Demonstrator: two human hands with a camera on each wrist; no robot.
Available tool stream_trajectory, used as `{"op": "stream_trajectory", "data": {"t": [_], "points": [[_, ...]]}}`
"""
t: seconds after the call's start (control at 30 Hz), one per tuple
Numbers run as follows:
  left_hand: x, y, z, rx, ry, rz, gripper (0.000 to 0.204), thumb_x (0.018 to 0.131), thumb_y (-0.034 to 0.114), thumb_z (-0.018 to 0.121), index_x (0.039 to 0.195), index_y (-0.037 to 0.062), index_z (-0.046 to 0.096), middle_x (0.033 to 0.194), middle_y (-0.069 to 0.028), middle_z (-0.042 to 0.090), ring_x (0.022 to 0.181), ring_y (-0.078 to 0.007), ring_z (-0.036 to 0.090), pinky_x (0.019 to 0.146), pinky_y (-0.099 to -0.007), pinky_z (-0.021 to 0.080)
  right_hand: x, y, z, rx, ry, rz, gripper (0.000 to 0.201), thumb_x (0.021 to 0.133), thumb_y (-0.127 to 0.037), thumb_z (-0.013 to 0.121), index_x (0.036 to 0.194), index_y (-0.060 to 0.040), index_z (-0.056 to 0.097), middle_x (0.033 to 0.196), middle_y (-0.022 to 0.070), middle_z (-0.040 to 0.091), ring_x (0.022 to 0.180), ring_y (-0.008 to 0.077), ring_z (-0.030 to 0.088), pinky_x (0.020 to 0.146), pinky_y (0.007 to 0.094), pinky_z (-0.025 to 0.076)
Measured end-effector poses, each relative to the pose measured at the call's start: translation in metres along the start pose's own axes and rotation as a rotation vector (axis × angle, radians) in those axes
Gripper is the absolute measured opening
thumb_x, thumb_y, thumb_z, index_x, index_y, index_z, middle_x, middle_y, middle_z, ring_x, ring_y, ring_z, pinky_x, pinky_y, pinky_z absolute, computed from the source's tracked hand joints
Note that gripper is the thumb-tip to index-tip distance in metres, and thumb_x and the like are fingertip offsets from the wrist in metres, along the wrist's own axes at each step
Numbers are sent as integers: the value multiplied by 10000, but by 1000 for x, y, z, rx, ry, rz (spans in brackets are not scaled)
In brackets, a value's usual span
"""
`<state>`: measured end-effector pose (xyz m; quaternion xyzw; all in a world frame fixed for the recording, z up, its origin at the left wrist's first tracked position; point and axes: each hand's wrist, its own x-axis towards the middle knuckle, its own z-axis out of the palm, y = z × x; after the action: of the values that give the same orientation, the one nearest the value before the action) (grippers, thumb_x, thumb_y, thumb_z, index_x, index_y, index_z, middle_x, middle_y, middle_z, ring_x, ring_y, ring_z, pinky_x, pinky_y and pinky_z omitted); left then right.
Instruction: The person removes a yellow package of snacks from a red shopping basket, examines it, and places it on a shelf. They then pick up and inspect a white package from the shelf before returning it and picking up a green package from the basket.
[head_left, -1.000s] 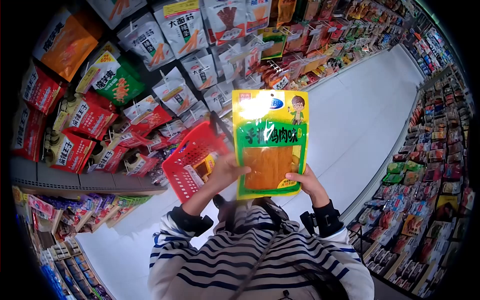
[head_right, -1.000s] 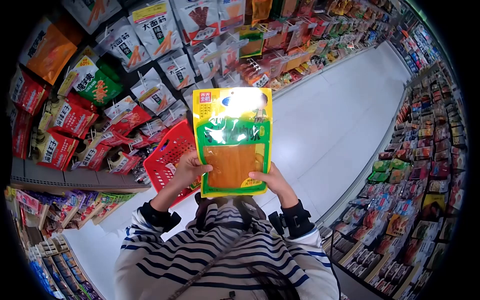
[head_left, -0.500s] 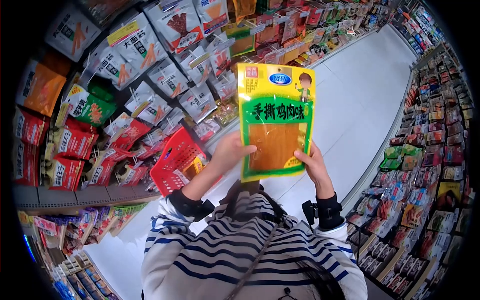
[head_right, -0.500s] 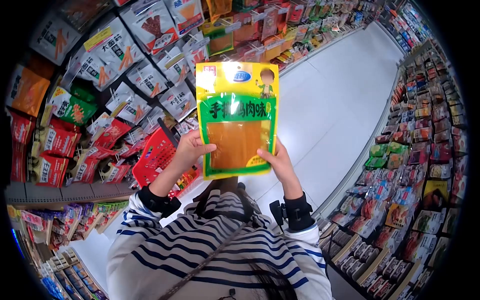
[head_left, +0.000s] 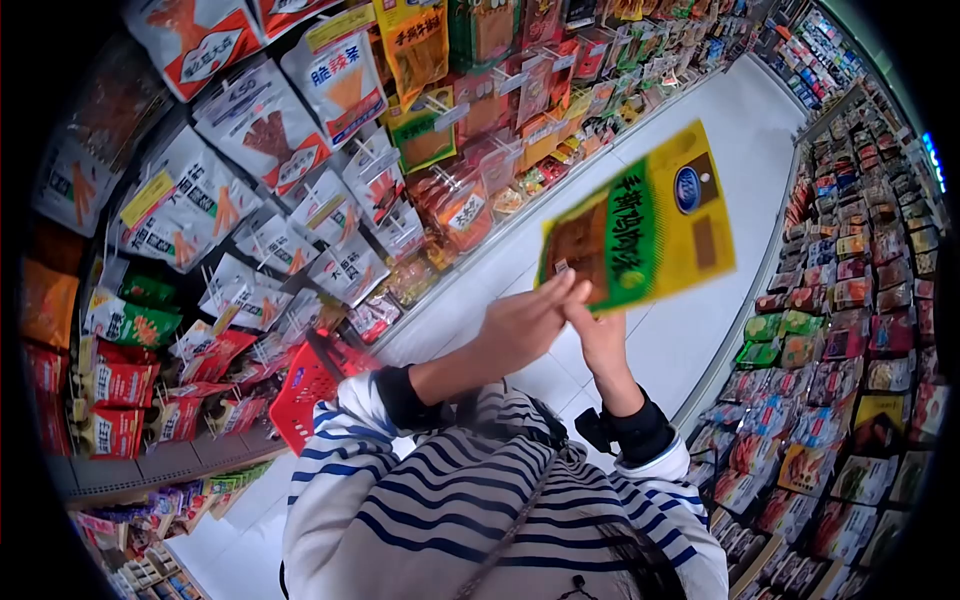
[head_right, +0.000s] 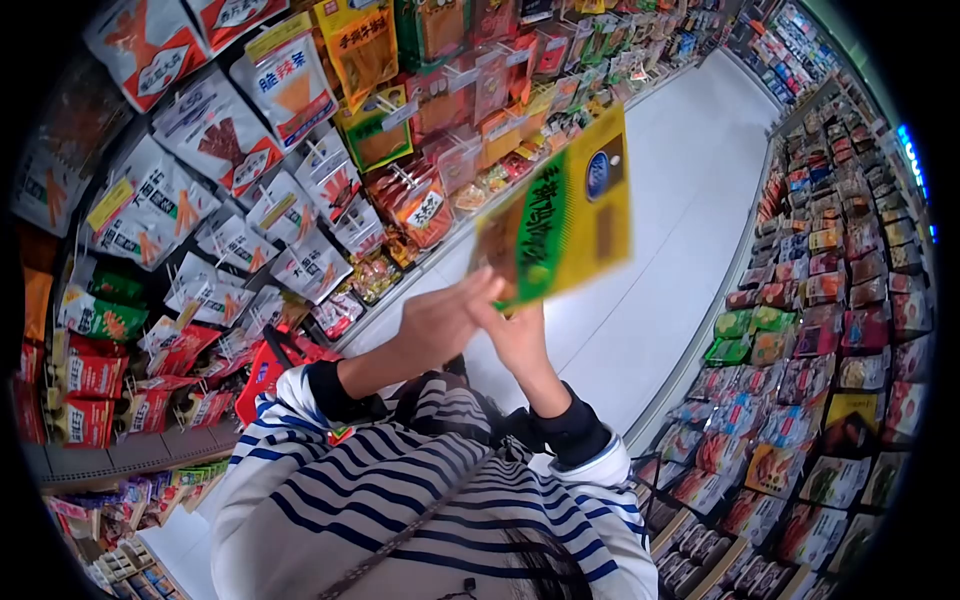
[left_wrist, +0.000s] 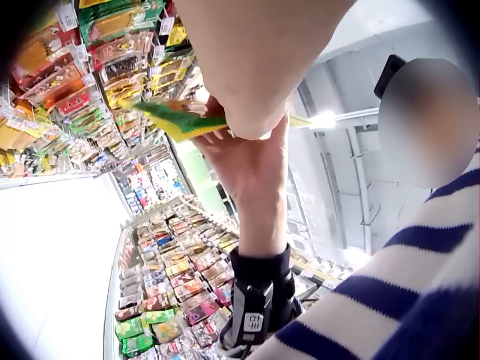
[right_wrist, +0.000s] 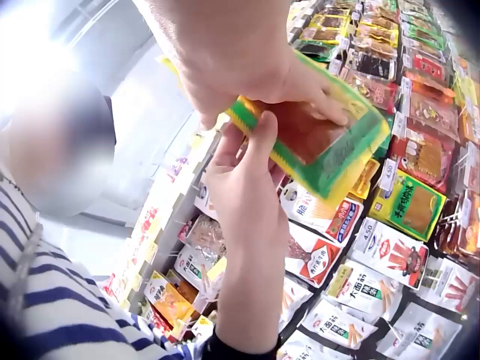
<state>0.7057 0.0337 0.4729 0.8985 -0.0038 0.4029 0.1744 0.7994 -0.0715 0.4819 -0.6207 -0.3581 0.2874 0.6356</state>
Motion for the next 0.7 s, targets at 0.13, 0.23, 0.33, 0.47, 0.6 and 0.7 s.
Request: {"op": "stream_trajectory", "data": {"t": [0.13, 0.23, 0.33, 0.47, 0.6, 0.7], "points": [[40, -9, 11, -50, -49, 73, 373, 686, 92, 624, 1045, 22, 549, 1089, -132, 533, 974, -220, 545, 773, -265, 463, 47, 0, -15, 543, 354, -57, 311, 826, -140, 511, 1093, 4, 442, 1016, 66, 506, 911, 130, 487, 754, 260, 403], [50, -35, 19, -212, -116, -24, 392, 684, 84, 629, 1063, 38, 538, 1106, -111, 527, 1008, -241, 523, 812, -286, 442, 71, 14, -42, 728, 308, 65, 338, 820, -136, 509, 1112, 13, 424, 1072, 103, 502, 956, 170, 501, 812, 293, 408], [64, -66, 8, -191, -76, -199, 445, 685, 53, 634, 1106, 43, 489, 1158, -122, 486, 1116, -261, 430, 899, -331, 369, 92, 26, -63, 751, 264, 150, 335, 815, -143, 500, 1098, 23, 436, 1052, 124, 523, 951, 200, 521, 818, 308, 418], [68, -90, 1, -352, -28, -678, 474, 747, 50, 590, 1179, 29, 396, 1140, -97, 498, 1082, -194, 455, 867, -290, 376, 117, 25, -80, 763, 143, 264, 346, 799, -152, 495, 1081, 45, 452, 1019, 145, 544, 916, 222, 546, 807, 320, 433], [48, -112, 16, -1012, -156, -982, 391, 806, 37, 523, 1173, 14, 390, 1017, -25, 516, 912, -67, 480, 768, -212, 395, 147, 30, -91, 799, -58, 347, 366, 793, -152, 484, 1093, 54, 443, 1028, 158, 541, 907, 236, 552, 801, 331, 441], [52, -115, 15, -936, -266, -979, 382, 797, 78, 538, 1158, 25, 425, 978, -33, 540, 863, -80, 479, 749, -240, 404, 169, 30, -96, 807, -150, 400, 361, 783, -137, 494, 1087, 52, 448, 1015, 155, 546, 885, 232, 560, 780, 329, 451]]}}
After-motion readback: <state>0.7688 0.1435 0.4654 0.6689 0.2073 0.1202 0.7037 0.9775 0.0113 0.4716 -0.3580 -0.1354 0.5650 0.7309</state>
